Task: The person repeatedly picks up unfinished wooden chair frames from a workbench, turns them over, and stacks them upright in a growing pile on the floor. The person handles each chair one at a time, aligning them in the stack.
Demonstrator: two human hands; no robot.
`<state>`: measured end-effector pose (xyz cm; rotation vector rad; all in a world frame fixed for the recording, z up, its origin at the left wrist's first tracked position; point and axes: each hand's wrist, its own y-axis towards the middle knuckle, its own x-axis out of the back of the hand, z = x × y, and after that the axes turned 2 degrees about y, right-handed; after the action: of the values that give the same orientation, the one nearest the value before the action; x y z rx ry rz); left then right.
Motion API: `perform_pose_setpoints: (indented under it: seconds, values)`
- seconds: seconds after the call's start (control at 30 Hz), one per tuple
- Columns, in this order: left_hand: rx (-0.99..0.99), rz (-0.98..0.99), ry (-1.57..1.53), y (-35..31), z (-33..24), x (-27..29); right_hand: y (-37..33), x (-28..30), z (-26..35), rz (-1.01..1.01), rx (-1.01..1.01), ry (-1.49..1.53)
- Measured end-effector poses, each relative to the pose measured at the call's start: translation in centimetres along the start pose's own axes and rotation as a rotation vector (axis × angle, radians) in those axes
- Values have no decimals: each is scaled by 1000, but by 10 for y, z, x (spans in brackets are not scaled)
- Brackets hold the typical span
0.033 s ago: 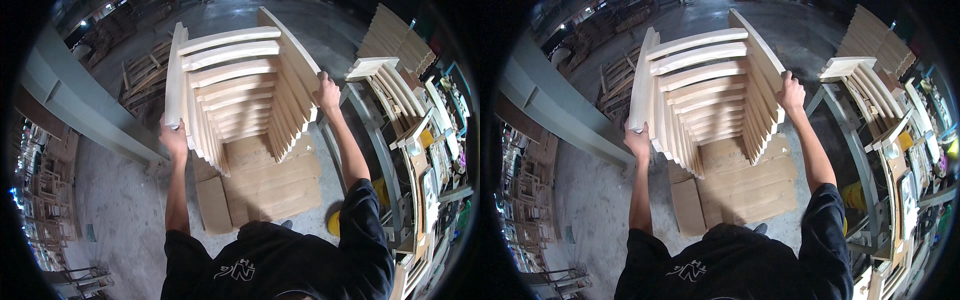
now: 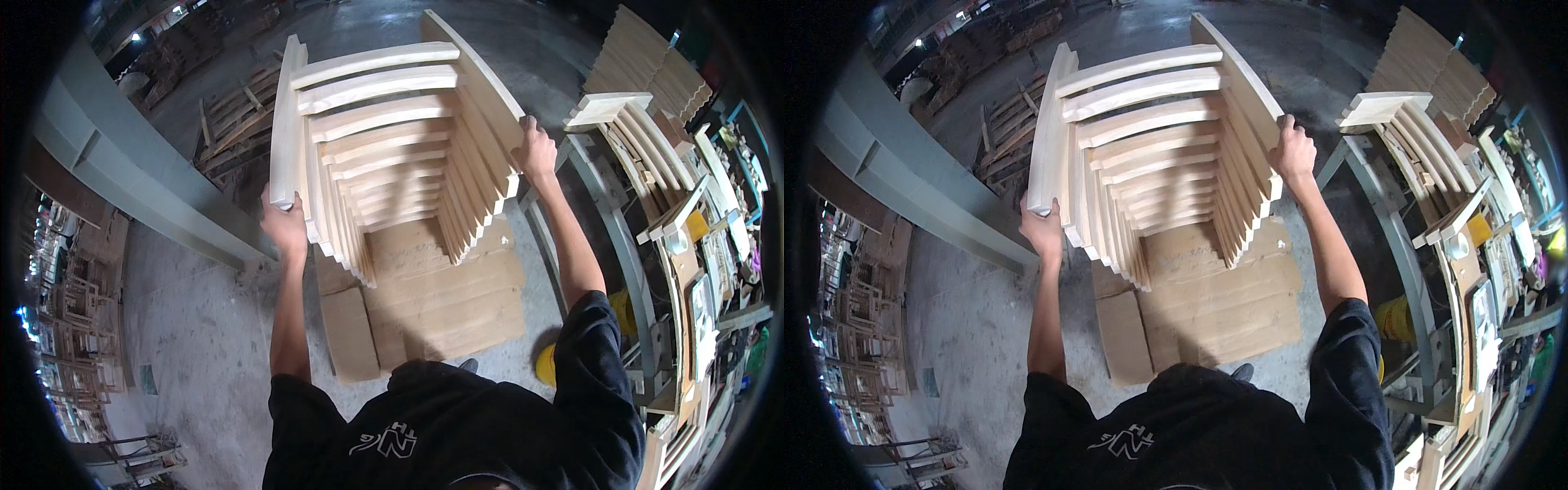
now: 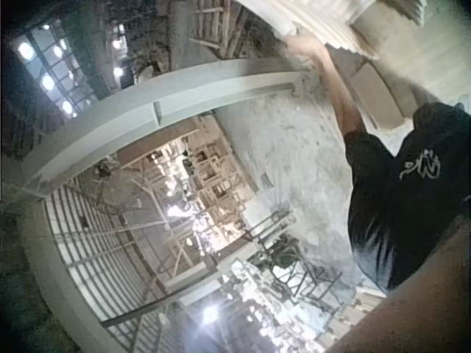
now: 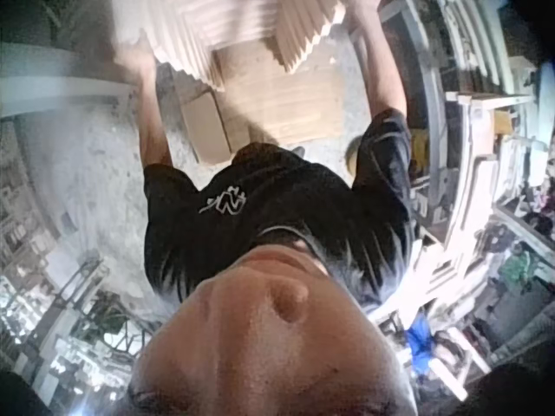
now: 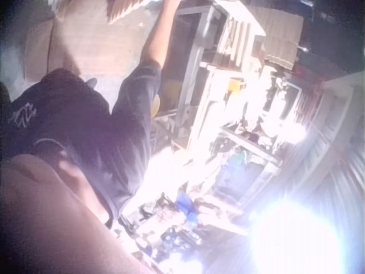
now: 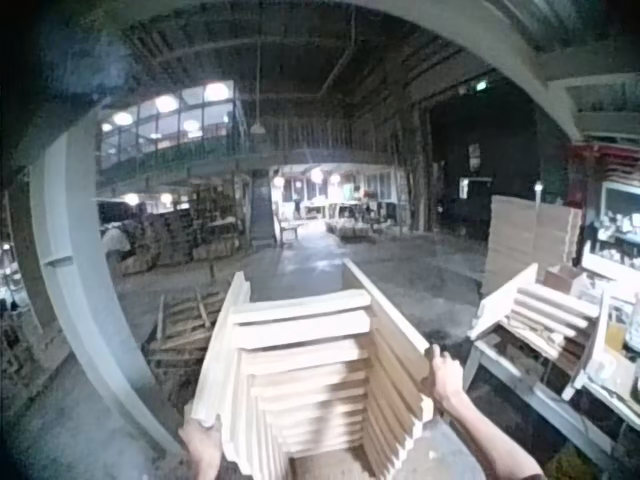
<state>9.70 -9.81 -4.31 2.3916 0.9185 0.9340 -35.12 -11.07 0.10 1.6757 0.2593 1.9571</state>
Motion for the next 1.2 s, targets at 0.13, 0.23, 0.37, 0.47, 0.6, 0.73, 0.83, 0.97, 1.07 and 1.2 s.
perform_pose_setpoints:
  seconds: [0.13, 0.23, 0.37, 0.47, 0.6, 0.73, 0.83, 0.97, 1.07, 1.2]
  values:
    - [-44, -2, 25, 1, -1, -6, 2, -1, -12, -34, 30, 13]
    - [-50, -5, 16, 0, 3, -4, 4, 0, -7, 3, 39, 16]
    - [-42, -7, -18, -2, 0, -10, 7, 2, -9, -5, 19, -24]
    - [-19, -7, 12, -2, 0, -11, 5, 3, -9, 3, 30, -21]
    - [-79, -52, 30, 4, 9, -2, 3, 3, 4, 15, 30, 14]
    - [-30, -14, 23, 1, -2, -6, 1, -2, -11, -8, 47, -8]
    - [10, -16, 28, -1, -4, -2, 1, -5, -8, 7, 40, -20]
    - [-44, -46, 44, -2, -1, -3, 1, 0, -8, 17, 65, -44]
    - [23, -19, 46, -2, -7, -9, 1, 2, -5, 1, 20, -75]
    - [-17, -63, 13, -1, 4, -4, 2, 0, 1, -3, 33, -53]
